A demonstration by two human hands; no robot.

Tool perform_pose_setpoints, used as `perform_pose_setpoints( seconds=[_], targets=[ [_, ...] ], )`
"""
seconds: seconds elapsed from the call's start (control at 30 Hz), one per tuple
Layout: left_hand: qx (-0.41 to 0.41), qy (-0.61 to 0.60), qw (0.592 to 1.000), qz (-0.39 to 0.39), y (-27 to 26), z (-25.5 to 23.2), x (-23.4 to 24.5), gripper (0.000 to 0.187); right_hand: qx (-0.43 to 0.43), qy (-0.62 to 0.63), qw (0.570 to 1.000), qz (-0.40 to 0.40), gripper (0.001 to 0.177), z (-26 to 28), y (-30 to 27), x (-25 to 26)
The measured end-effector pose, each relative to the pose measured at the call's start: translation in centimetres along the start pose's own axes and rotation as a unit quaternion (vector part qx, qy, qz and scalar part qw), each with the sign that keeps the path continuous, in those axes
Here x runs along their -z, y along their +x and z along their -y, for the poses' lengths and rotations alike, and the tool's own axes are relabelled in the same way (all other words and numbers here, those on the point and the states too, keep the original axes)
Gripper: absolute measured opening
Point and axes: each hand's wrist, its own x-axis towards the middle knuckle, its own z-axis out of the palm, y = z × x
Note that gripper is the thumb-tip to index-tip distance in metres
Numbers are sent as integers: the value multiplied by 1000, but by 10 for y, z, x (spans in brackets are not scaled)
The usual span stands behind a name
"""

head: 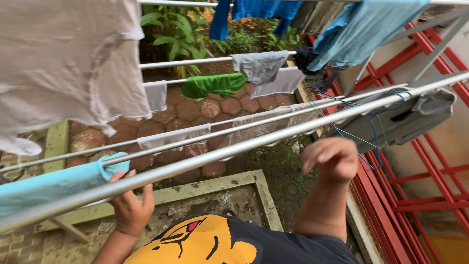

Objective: The person is hanging wet clothes on a drying rack and a wall in an outdoor setting.

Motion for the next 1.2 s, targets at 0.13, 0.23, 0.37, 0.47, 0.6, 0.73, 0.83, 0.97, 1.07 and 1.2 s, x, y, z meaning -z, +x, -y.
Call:
perform_pose_setpoints(
  seconds=[0.13,0.23,0.37,0.47,0.6,0.73,0.83,0.97,1.07,1.2],
  targets=[
    [-148,-116,981,40,34,-87,-64,46,-49,-302,862,-403,26,69,53,92],
    [-178,-152,972,25,60,-159,-104,37,-153,-530,710,-437,43,53,81,232],
    [-163,-190,967,56,52,-220,-156,31,-212,-708,573,-354,55,33,116,308],
    [-157,-193,964,97,38,-246,-176,23,-27,-810,522,-265,48,14,123,362],
    [-168,-189,961,112,30,-255,-175,20,-27,-785,559,-265,13,46,118,390],
    [-84,-190,959,194,10,-239,-186,17,85,-469,838,-266,35,123,88,354],
    [-133,-218,947,198,17,-246,-180,19,91,-449,844,-279,22,178,28,243],
    [-180,-265,926,201,42,-267,-147,31,100,-284,821,-486,36,181,-24,87],
    [-178,-335,895,237,54,-272,-114,62,-92,-438,813,-373,21,151,-57,-3],
    [-176,-395,872,230,51,-242,-76,49,-235,-298,858,-346,24,91,-41,-126]
  ],
)
